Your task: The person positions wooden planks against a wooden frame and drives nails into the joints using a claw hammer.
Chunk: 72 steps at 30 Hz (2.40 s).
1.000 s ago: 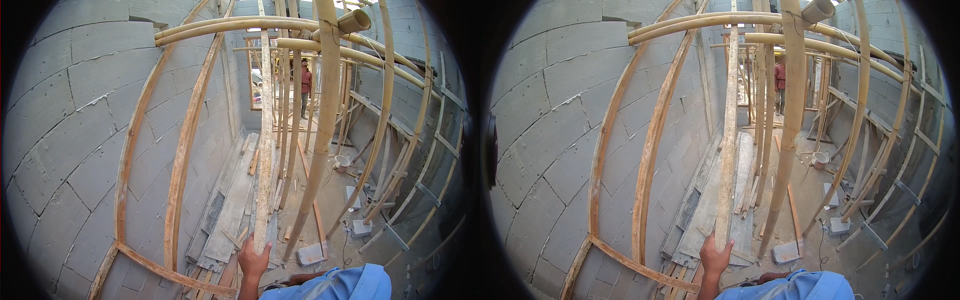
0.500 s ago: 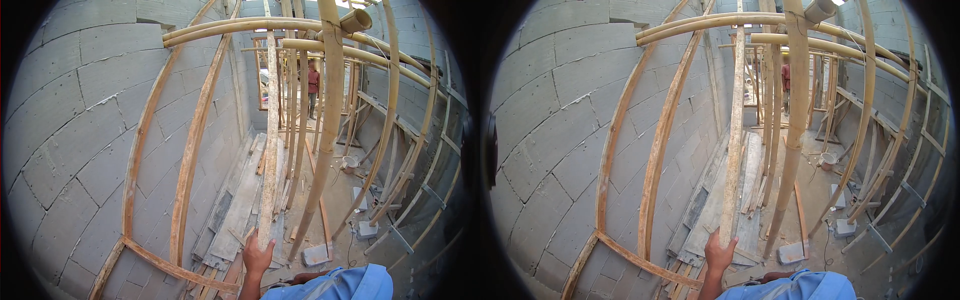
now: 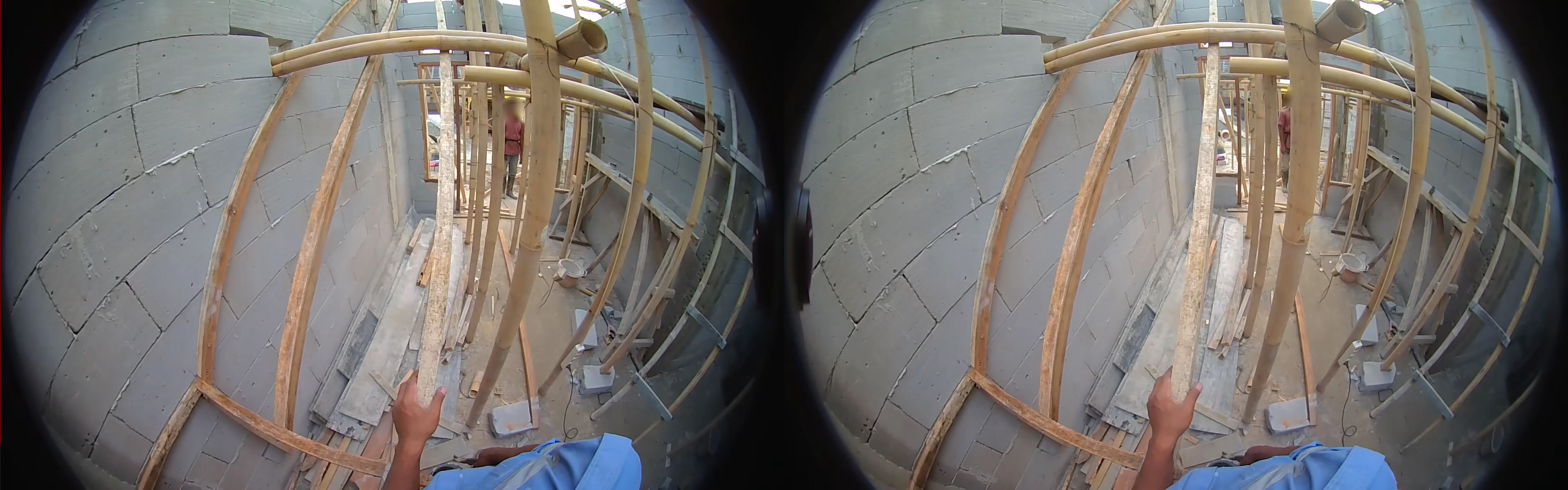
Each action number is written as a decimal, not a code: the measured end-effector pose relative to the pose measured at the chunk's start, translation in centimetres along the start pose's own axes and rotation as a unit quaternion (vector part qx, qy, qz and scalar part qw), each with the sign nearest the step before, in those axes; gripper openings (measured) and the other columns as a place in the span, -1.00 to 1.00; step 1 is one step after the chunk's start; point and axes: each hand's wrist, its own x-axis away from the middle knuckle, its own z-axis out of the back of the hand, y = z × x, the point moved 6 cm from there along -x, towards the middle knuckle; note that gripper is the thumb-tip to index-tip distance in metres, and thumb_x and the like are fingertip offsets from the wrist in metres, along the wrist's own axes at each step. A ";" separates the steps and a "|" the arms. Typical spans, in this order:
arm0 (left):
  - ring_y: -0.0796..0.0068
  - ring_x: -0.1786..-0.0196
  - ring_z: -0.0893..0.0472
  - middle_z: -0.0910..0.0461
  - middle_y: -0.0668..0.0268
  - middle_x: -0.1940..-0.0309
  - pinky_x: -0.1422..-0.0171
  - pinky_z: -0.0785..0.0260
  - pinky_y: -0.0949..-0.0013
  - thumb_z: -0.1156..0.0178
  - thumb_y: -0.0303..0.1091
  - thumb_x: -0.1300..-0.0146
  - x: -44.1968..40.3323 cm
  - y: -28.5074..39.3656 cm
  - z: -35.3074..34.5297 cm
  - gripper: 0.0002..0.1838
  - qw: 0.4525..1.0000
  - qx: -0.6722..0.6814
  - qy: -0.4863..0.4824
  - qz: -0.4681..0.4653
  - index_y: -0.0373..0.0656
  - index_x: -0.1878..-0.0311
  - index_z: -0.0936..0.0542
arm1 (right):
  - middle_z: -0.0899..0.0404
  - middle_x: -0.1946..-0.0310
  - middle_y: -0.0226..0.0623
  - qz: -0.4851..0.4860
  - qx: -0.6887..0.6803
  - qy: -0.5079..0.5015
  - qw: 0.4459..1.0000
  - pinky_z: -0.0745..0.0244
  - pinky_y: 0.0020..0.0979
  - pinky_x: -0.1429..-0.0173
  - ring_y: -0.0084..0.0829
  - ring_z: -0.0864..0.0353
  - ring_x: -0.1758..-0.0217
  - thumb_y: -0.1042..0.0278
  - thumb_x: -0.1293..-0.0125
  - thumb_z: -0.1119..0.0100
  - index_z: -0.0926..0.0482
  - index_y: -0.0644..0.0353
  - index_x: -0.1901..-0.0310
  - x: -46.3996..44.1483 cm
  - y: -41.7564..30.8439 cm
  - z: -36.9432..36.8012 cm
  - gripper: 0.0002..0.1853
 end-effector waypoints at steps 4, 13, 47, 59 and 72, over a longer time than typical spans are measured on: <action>-0.12 -0.05 -0.65 -0.65 -0.03 0.01 -0.12 -0.51 0.01 -0.47 -0.15 -0.16 0.0 0.0 0.0 -0.38 1.000 0.004 -0.003 0.002 -0.25 -0.24 -0.56 | -0.71 0.12 0.10 0.000 0.000 -0.002 1.000 -0.53 -0.03 -0.08 0.05 -0.71 0.03 -0.17 -0.31 -0.16 -0.71 0.25 0.03 0.0 0.0 -0.2 -0.44; -0.07 0.03 -0.68 -0.66 -0.02 0.10 -0.08 -0.51 0.06 -0.51 -0.25 -0.11 -0.2 0.7 0.5 -0.43 1.000 0.018 0.005 0.008 -0.23 -0.19 -0.61 | -0.71 0.12 0.10 -0.004 0.002 -0.009 1.000 -0.53 -0.03 -0.07 0.05 -0.71 0.04 -0.16 -0.30 -0.17 -0.71 0.25 0.03 0.1 0.0 -0.8 -0.44; 0.04 0.15 -0.73 -0.73 0.03 0.23 0.00 -0.53 0.16 -0.47 -0.30 -0.16 -0.6 -0.9 -0.3 -0.56 0.996 0.078 -0.028 0.032 -0.27 -0.07 -0.62 | -0.72 0.16 0.09 -0.020 0.008 0.002 1.000 -0.55 -0.04 -0.01 0.05 -0.72 0.09 -0.15 -0.27 -0.20 -0.72 0.24 0.06 0.2 1.2 -3.5 -0.46; -0.06 -0.06 -0.69 -0.70 -0.04 0.01 -0.14 -0.51 0.11 -0.46 -0.29 -0.16 -0.4 0.6 0.3 -0.43 0.986 0.111 -0.081 0.092 -0.30 -0.22 -0.57 | -0.73 0.11 0.09 -0.022 0.024 0.024 0.999 -0.56 -0.07 -0.06 0.01 -0.74 0.05 -0.29 -0.26 -0.16 -0.73 0.25 0.03 -0.2 3.4 -5.5 -0.35; -0.18 0.06 -0.71 -0.70 -0.11 0.10 -0.02 -0.53 -0.02 -0.50 -0.22 -0.08 4.6 0.5 0.6 -0.32 0.988 -0.117 0.032 0.098 -0.31 -0.23 -0.49 | -0.72 0.08 0.08 -0.020 0.031 -0.018 0.999 -0.53 -0.04 -0.13 0.03 -0.72 -0.05 -0.21 -0.30 -0.17 -0.72 0.23 0.03 0.9 4.7 -6.9 -0.42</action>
